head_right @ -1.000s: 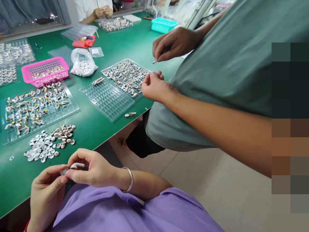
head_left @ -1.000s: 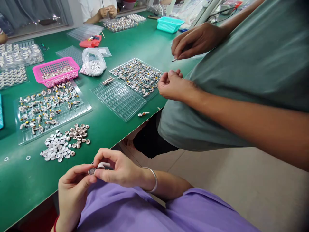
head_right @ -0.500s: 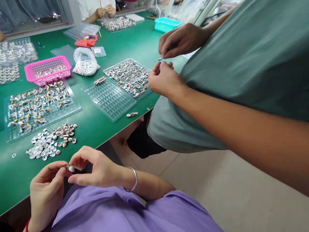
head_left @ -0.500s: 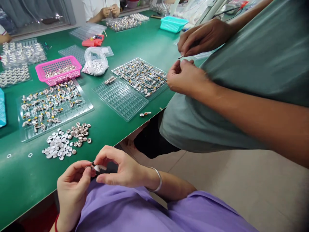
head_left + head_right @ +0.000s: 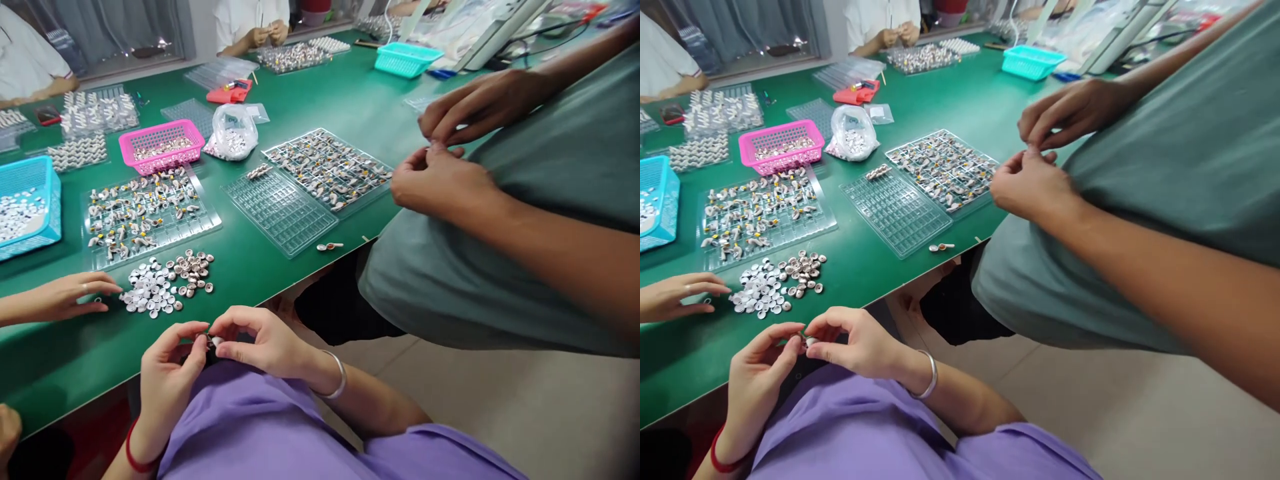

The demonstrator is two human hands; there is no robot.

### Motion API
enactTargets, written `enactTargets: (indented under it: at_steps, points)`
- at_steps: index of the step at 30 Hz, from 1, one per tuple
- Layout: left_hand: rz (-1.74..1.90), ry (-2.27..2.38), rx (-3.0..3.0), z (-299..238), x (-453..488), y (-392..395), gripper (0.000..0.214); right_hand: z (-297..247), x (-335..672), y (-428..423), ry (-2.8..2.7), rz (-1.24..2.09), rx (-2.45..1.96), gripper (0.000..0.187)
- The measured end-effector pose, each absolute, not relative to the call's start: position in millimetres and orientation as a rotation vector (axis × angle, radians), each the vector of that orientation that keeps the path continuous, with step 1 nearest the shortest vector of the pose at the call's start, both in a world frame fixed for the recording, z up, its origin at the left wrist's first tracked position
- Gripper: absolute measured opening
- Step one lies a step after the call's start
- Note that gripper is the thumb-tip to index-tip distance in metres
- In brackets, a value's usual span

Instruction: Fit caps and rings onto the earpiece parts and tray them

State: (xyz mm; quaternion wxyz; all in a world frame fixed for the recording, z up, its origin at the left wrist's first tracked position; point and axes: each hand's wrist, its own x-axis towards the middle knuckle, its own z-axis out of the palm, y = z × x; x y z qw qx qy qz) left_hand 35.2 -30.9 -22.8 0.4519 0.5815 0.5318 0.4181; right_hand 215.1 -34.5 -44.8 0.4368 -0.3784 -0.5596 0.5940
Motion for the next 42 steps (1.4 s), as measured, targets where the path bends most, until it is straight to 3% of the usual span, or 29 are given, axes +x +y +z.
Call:
enactTargets:
  at_steps: [8, 14, 23, 42]
  points:
    - [1.128, 1.344, 1.424, -31, 35, -37, 0.007, -52, 200, -32, -1.147, 1.796, -0.873, 0.03]
    - [1.055, 1.244, 1.29, -28, 21, -32, 0.034, -58, 200, -24, -0.856, 1.917, -0.745, 0.035]
    - [0.987, 1.225, 1.18, -39, 13, -39, 0.022, -64, 191, -27, -0.53, 2.007, -0.503, 0.041]
    - [1.043, 1.237, 1.52, -18, 22, -38, 0.003, -59, 190, -33, -0.638, 1.936, -0.62, 0.039]
